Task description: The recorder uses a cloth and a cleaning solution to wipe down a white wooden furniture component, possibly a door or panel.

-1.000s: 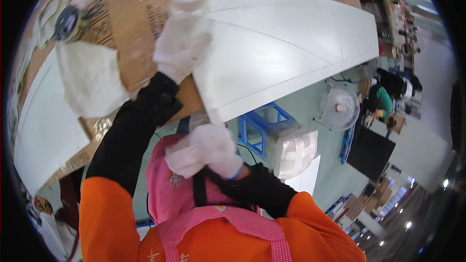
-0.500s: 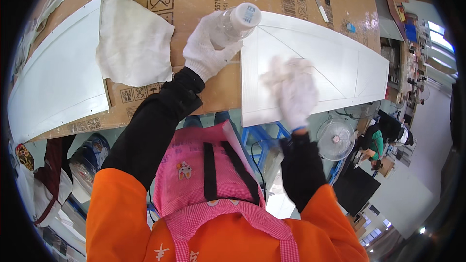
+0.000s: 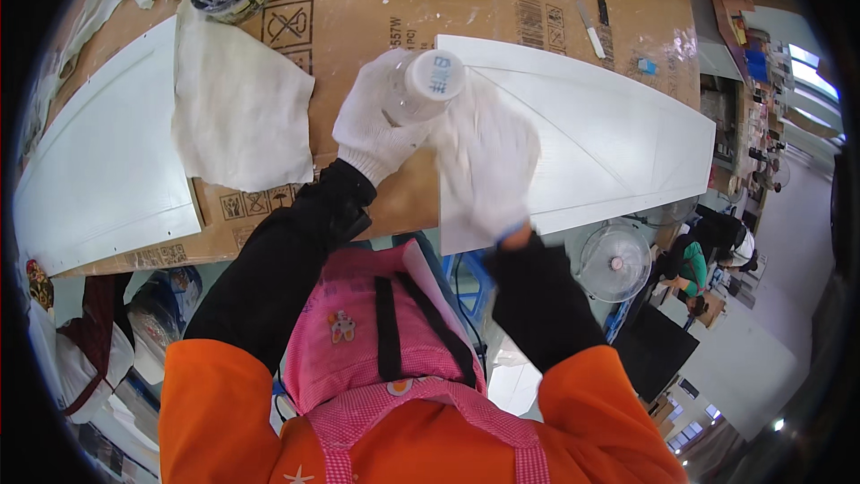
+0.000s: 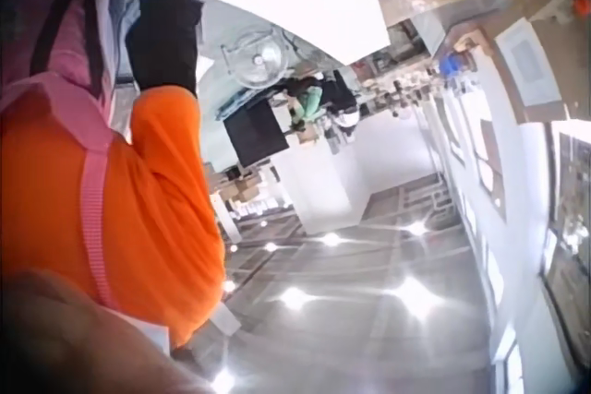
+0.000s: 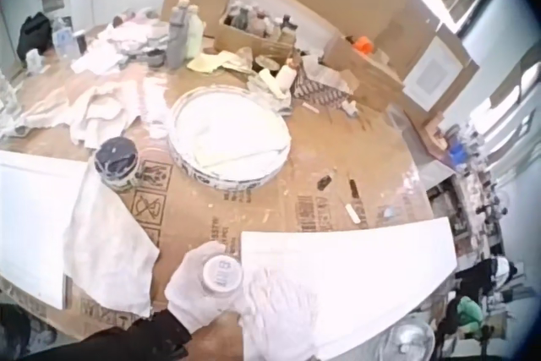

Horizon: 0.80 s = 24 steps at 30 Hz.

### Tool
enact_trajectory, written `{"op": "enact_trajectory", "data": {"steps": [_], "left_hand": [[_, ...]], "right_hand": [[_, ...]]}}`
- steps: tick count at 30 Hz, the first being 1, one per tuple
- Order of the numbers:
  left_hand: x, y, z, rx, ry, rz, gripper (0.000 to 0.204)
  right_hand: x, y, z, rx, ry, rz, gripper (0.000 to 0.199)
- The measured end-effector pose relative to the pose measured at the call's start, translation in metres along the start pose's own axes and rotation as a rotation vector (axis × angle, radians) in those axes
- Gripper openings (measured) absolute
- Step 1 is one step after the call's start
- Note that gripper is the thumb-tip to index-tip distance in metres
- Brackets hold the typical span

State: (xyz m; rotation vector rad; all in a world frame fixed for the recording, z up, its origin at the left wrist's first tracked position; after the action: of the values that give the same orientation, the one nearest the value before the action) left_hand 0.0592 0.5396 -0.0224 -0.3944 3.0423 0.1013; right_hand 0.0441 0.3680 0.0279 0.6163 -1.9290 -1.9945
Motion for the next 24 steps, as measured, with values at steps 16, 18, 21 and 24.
{"op": "enact_trajectory", "data": {"steps": [16, 18, 21, 24], "left_hand": [[0.0, -0.005, 0.0, -0.106, -0.048, 0.018, 0.067], [-0.001, -0.004, 0.001, -0.178, -0.025, 0.031, 0.067], [-0.004, -0.017, -0.004, -0.176, -0.073, 0.048, 0.066], [-0.003, -0.031, 0.006, -0.114, -0.031, 0.082, 0.066]], "right_hand": [[-0.026, 0.008, -0.051, 0.088, -0.027, -0.011, 0.056], [0.026, 0.006, -0.113, 0.13, -0.141, 0.072, 0.057], [0.11, 0.007, -0.229, 0.482, -0.468, 0.121, 0.055], [0.156, 0.013, -0.28, 0.709, -0.753, 0.079, 0.055]]}}
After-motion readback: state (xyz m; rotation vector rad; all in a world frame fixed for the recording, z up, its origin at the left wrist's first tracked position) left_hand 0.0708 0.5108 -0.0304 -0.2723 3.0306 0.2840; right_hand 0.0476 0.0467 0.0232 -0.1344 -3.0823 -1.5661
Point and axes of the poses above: each hand's wrist, its own x-axis away from the middle knuckle, its own y-axis out of the back of the hand, z = x × y, the point moved 7 cm from there along -x, towards the middle knuckle, and after that the axes turned 9 degrees about x, right-handed, at the moved point
